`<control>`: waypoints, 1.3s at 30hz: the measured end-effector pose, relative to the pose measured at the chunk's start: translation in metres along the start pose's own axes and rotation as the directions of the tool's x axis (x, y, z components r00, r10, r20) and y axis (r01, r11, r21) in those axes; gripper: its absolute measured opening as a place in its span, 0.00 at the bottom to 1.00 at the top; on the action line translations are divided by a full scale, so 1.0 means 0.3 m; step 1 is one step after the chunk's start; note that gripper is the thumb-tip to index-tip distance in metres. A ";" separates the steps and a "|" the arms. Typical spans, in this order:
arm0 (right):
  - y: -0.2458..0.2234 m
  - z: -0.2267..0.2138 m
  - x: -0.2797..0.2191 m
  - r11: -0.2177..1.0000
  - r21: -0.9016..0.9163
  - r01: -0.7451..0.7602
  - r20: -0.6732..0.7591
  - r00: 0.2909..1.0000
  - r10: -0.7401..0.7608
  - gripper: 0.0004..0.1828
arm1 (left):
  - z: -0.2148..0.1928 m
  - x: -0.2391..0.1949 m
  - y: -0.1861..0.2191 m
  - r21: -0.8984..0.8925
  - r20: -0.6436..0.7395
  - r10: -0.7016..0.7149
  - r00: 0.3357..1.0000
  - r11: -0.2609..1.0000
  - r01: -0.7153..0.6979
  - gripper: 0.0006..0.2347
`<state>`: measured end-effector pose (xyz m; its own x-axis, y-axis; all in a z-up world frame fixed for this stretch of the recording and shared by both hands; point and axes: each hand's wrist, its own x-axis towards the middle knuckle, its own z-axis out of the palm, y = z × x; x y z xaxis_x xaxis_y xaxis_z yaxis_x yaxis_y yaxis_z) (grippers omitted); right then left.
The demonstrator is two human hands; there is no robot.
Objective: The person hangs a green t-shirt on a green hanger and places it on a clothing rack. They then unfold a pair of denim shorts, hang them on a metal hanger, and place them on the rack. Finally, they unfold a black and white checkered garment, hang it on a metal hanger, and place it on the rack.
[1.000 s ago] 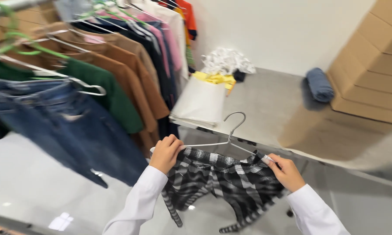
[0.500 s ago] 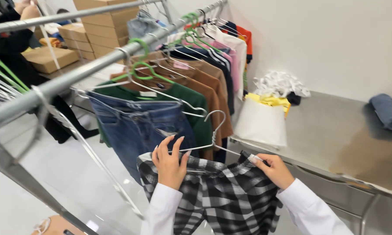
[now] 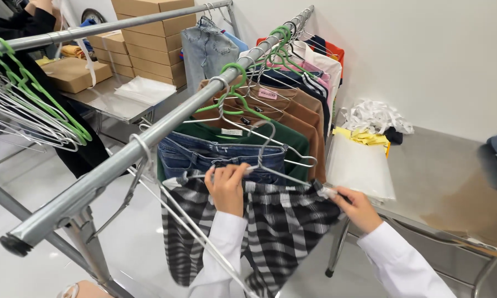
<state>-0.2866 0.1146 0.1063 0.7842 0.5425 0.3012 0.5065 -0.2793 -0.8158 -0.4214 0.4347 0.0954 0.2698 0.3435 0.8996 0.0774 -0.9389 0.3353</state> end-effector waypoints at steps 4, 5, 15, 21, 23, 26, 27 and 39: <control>-0.042 0.085 0.081 0.996 0.088 0.021 -0.056 0.998 -0.016 0.11 | -0.031 0.106 -0.002 0.078 -0.092 -0.021 0.996 0.997 0.028 0.08; -0.098 0.108 0.092 0.990 0.138 0.008 -0.117 0.993 0.008 0.11 | -0.051 0.138 0.017 0.019 -0.137 -0.063 0.989 0.998 0.066 0.09; -0.227 0.263 0.270 0.977 0.172 0.125 -0.235 0.968 -0.083 0.08 | -0.094 0.114 0.102 -0.454 -0.025 -0.236 0.971 0.868 0.200 0.22; -0.264 0.315 0.276 0.972 0.186 0.142 -0.149 0.982 -0.115 0.09 | -0.098 0.080 0.169 -0.511 0.103 -0.283 0.954 0.807 0.295 0.20; -0.261 0.291 0.246 0.968 0.201 0.151 -0.142 0.982 -0.124 0.09 | -0.078 0.035 0.189 -0.498 0.109 -0.276 0.955 0.816 0.292 0.19; -0.168 0.249 0.224 0.962 0.233 0.144 -0.147 0.983 -0.112 0.09 | -0.064 -0.013 0.245 -0.499 0.128 -0.297 0.946 0.805 0.320 0.17; -0.117 0.229 0.215 0.962 0.245 0.120 -0.154 0.985 -0.084 0.10 | -0.060 -0.030 0.273 -0.515 0.147 -0.330 0.932 0.779 0.357 0.16; 0.023 -0.387 -0.128 0.925 0.377 -0.048 -0.283 0.945 0.164 0.12 | 0.160 -0.138 0.774 -0.643 0.232 -0.332 0.914 0.653 0.401 0.06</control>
<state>-0.2715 -0.0001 0.1464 0.9256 0.2428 0.2904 0.2959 0.0142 -0.9551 -0.3686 0.2015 0.1227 0.4438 0.6211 0.6459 -0.4587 -0.4617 0.7592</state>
